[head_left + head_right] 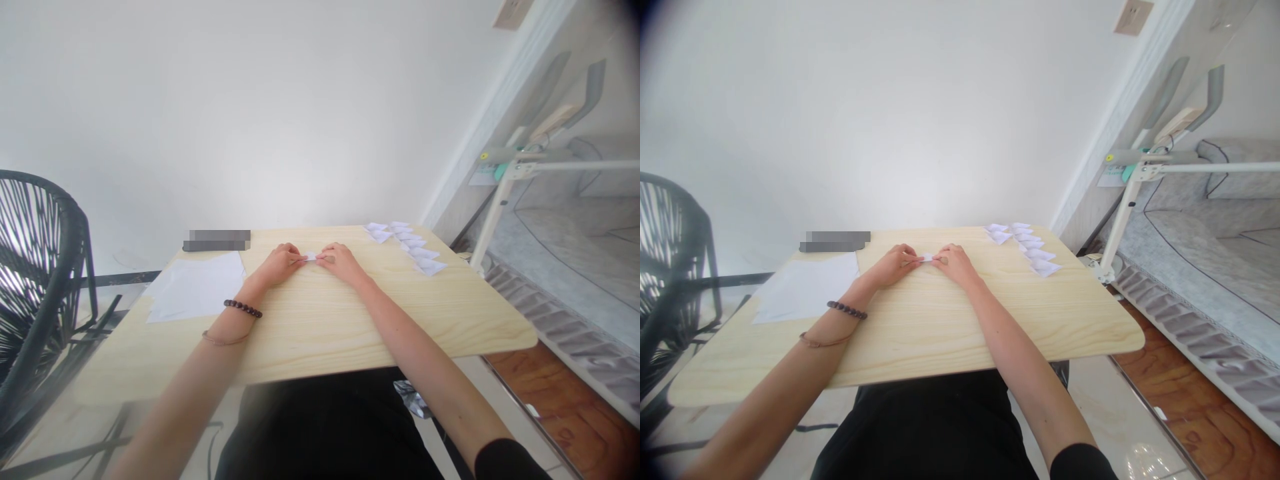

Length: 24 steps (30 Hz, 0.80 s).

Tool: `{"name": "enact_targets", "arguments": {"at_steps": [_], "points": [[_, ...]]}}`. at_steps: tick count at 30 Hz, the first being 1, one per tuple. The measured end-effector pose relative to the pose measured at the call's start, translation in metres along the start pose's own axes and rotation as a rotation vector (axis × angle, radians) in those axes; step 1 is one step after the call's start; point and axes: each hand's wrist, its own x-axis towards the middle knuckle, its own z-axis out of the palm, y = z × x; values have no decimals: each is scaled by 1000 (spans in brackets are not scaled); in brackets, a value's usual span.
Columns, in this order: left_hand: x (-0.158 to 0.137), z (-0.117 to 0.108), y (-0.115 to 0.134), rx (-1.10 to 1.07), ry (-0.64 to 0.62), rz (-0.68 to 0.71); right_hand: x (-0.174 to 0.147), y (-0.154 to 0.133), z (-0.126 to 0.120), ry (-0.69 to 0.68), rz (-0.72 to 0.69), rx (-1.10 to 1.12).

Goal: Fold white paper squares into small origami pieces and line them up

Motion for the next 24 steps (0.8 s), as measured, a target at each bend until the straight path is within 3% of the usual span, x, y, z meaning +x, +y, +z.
{"name": "enact_targets", "arguments": {"at_steps": [13, 24], "points": [[4, 2, -2, 8, 75, -244, 2, -1, 0, -30, 89, 23], [6, 8, 1, 72, 83, -176, 5, -5, 6, -10, 115, -112]]}}
